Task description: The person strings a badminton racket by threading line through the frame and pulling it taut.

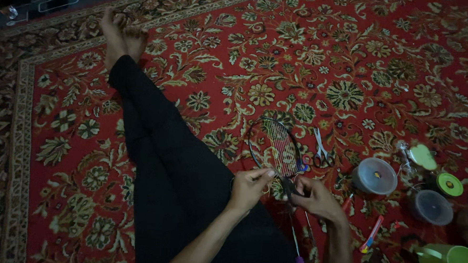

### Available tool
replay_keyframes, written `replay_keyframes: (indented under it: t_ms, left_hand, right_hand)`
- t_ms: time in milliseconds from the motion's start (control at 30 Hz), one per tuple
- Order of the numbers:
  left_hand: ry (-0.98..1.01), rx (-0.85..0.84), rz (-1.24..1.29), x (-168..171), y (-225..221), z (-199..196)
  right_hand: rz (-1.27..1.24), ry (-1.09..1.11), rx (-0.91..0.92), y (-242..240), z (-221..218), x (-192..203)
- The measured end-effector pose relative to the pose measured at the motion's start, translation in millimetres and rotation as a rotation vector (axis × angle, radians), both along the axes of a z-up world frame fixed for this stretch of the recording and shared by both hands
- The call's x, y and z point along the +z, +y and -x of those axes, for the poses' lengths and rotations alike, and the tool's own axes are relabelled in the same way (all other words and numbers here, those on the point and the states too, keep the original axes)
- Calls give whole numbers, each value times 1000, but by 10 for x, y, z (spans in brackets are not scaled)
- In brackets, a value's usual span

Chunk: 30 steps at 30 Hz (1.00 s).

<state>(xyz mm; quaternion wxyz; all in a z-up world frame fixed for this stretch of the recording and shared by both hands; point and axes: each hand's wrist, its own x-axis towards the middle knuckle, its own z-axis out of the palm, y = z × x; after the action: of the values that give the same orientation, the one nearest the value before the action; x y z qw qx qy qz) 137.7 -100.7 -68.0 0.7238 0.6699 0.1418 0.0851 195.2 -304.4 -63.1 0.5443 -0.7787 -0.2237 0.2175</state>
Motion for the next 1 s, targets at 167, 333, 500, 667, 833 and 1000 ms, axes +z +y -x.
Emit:
replay_keyframes:
  t_ms: [167, 333, 500, 667, 833, 1000]
  left_hand:
    - [83, 92, 154, 25, -22, -76]
    - [92, 188, 344, -16, -38, -139]
    - [137, 127, 410, 159, 38, -110]
    - [159, 161, 338, -124, 15, -183]
    - [262, 136, 250, -155, 50, -148]
    - [104, -252, -281, -292, -59, -119]
  right_hand:
    - [331, -107, -243, -528, -390, -599]
    - [871, -17, -449, -891, -492, -1247]
    - [962, -74, -139, -806, -578, -1286]
    - [576, 244, -450, -46, -213, -443]
    - [-35, 541, -710, 363, -119, -722]
    - [-407, 558, -666, 379, -87, -446]
